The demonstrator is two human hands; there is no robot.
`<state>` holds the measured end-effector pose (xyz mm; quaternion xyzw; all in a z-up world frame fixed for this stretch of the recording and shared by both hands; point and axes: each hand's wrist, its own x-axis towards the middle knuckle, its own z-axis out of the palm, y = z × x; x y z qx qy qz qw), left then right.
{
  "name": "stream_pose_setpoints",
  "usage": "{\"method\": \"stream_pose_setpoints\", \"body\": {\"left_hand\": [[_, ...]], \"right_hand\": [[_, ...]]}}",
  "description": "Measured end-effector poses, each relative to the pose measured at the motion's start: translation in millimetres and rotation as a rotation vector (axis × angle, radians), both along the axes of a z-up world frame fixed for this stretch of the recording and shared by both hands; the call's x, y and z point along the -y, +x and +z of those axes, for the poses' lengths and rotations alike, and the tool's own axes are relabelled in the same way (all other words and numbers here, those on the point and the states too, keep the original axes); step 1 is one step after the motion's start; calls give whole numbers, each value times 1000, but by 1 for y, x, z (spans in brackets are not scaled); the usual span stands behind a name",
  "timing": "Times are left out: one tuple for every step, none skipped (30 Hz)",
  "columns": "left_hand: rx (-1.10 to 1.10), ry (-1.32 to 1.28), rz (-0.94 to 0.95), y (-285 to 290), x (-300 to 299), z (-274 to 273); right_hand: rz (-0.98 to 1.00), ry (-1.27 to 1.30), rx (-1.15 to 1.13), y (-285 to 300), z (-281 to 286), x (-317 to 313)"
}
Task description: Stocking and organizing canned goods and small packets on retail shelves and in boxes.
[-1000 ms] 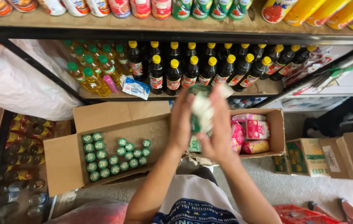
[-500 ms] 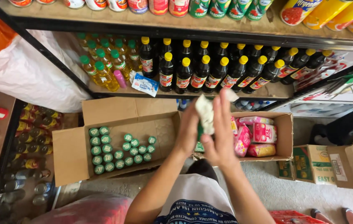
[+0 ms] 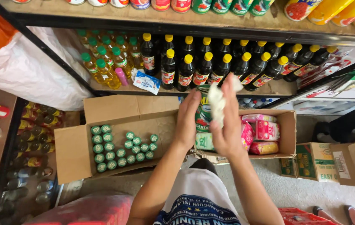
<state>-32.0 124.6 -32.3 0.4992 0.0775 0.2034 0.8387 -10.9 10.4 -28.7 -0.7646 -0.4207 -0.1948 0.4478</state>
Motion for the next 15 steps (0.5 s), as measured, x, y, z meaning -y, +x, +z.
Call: {"method": "stream_pose_setpoints", "body": {"left_hand": [[-1,11,-19,-7,3,25],[-3,14,-16,-3,6,13],[-30,-111,2,1,9,1],[-56,-236,20,6,13,-12],[-55,-237,19,9,6,-24],[-55,-253,54,12,-1,-36],[-55,-270,86,16,-7,-47],[-53,-272,83,15,-5,-36],[-38,-182,64,12,-3,-24],[-23,-92,46,10,-1,-13],[-29,-95,41,10,2,-18],[-9,-66,24,10,5,-22],[15,-36,8,11,8,-25],[14,-38,3,4,11,-16],[37,-55,-50,0,14,-6]], "right_hand": [[-12,54,-17,3,10,-3],[-9,57,-19,1,9,-7],[40,99,-40,-1,8,-10],[90,141,-61,-3,6,-14],[89,140,-59,-10,-8,-12],[96,80,-11,-16,-22,-10],[100,21,37,-23,-36,-7],[97,19,40,-21,-36,-4],[71,-30,48,-20,-37,-2],[44,-78,56,-20,-39,1],[39,-80,50,-17,-26,0],[19,-36,-8,-14,-13,-1],[-1,10,-61,-9,0,-2],[-6,9,-62,-10,5,0],[-19,5,-55,-6,11,1]]}}
